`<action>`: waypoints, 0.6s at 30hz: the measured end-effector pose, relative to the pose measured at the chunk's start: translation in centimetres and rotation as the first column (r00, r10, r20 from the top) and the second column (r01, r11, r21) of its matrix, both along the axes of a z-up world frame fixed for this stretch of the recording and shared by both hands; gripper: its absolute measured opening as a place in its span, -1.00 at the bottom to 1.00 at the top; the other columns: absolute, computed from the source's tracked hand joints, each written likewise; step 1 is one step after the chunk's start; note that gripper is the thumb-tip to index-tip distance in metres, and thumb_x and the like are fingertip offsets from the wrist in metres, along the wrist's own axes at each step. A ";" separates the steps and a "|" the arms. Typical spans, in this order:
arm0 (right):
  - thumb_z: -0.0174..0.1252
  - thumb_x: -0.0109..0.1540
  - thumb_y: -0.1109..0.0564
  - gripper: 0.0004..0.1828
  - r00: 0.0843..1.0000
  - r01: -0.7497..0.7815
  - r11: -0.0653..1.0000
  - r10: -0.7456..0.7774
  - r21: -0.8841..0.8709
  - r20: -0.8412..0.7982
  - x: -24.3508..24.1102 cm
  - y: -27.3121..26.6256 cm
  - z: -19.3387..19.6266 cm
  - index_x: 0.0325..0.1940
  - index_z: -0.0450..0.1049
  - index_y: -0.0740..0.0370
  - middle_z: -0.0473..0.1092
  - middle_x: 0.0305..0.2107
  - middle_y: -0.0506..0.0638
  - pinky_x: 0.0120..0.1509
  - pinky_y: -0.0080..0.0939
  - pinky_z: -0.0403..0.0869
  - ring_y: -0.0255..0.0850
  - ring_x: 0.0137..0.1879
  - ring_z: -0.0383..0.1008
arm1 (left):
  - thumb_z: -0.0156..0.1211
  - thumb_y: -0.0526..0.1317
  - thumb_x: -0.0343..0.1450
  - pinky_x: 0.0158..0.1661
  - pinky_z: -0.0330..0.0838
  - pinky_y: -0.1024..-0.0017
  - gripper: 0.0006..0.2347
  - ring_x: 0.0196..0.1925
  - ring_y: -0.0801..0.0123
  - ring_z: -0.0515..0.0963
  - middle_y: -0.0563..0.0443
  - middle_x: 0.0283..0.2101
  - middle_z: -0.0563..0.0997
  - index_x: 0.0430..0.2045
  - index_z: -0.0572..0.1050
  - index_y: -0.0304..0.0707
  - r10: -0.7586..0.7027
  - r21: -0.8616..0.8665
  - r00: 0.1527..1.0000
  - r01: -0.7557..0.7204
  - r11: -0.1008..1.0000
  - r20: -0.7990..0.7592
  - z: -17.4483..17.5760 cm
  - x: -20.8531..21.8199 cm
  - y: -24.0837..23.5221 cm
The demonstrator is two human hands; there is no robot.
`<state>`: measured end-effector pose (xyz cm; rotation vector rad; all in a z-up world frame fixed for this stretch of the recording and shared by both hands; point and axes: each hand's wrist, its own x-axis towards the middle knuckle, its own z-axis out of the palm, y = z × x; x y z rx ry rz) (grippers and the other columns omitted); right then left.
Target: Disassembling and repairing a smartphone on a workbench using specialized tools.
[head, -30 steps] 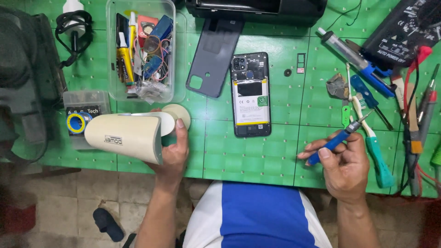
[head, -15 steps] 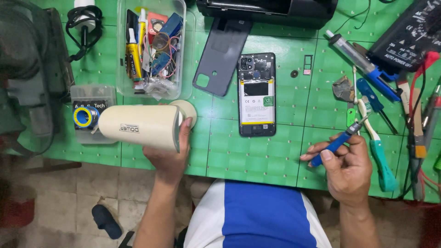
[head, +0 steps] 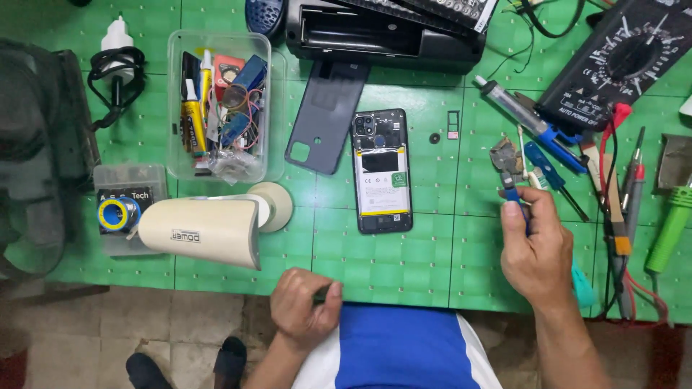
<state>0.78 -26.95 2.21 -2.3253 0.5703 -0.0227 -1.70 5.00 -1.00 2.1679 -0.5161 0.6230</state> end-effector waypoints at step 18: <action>0.21 0.44 0.02 -0.77 0.845 -0.346 0.726 0.517 -0.594 0.140 8.4 2.2 1.3 0.10 0.70 0.05 0.57 -0.38 -0.03 -0.49 -0.07 0.32 -0.11 -0.38 0.52 | 0.13 -0.20 0.48 -0.52 0.12 0.37 -0.82 -0.60 0.31 0.35 0.09 -0.59 0.44 -0.55 0.47 -0.18 0.057 0.173 0.998 -0.061 0.983 0.027 -0.3 1.1 -0.9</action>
